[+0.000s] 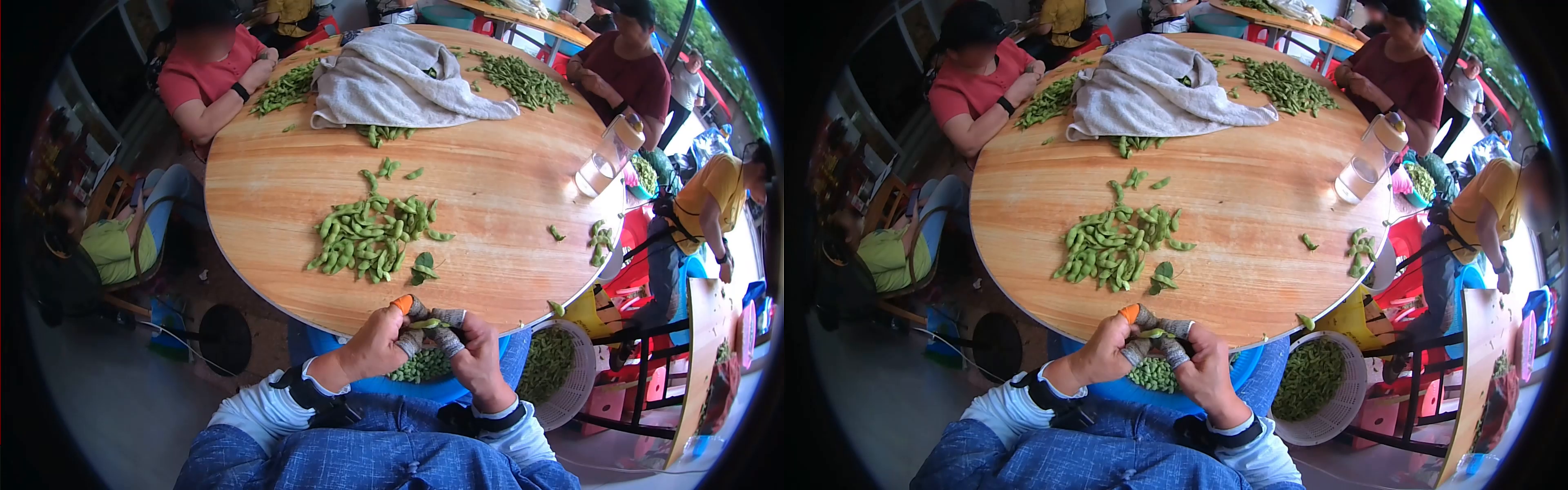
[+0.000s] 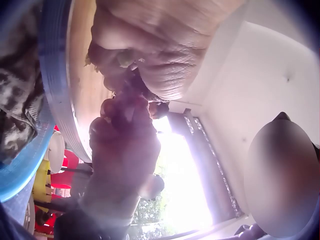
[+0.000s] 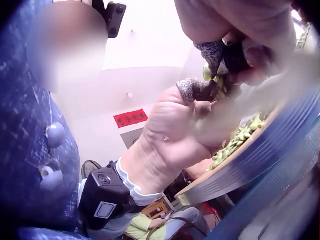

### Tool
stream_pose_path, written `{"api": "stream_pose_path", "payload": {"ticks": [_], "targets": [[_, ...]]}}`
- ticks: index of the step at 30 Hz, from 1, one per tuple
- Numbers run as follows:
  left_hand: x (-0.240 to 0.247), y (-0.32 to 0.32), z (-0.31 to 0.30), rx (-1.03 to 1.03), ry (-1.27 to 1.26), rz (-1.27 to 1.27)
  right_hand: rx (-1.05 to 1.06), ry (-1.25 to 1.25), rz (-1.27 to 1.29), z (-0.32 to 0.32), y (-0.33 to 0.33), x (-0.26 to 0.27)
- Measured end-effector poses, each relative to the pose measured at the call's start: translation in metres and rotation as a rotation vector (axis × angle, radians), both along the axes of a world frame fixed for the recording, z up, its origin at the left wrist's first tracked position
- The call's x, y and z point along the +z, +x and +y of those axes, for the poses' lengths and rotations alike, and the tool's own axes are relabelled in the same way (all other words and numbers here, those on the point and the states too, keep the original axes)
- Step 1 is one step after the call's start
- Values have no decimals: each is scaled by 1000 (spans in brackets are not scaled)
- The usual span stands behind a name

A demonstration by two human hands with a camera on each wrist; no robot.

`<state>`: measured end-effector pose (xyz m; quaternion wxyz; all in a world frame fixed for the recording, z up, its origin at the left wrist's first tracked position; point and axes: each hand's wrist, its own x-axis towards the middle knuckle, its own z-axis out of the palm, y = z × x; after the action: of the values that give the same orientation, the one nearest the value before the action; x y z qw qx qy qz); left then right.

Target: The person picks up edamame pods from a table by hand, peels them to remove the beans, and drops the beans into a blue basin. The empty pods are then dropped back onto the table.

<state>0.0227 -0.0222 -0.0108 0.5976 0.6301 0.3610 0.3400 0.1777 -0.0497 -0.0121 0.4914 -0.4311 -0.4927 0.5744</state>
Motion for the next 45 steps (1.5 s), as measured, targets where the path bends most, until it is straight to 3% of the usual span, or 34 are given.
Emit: {"api": "stream_pose_path", "payload": {"ticks": [5,9,13,16,22,25,28,37,40,45], "targets": [[9,-4,5,-71,-25,-18,57,-152,210,3,2,-2],[-9,-16,9,-181,-222,-237,37,-274,282,7,13,10],[-1,-14,1,11,-160,-119,-73,-355,245,10,12,10],[8,-9,-1,-4,-32,70,-45,-266,242,10,9,5],[7,-4,5,37,-139,-47,-32,-262,161,7,9,7],[-3,-9,7,28,-334,-145,-118,-63,38,7,6,4],[-6,-11,6,63,-367,-231,-185,-43,0,8,7,5],[5,-2,3,90,113,115,-101,-139,83,4,5,3],[0,-6,5,45,-63,16,-93,-84,73,2,1,5],[-6,-4,5,18,-76,-1,-65,60,-52,-1,-6,-3]]}}
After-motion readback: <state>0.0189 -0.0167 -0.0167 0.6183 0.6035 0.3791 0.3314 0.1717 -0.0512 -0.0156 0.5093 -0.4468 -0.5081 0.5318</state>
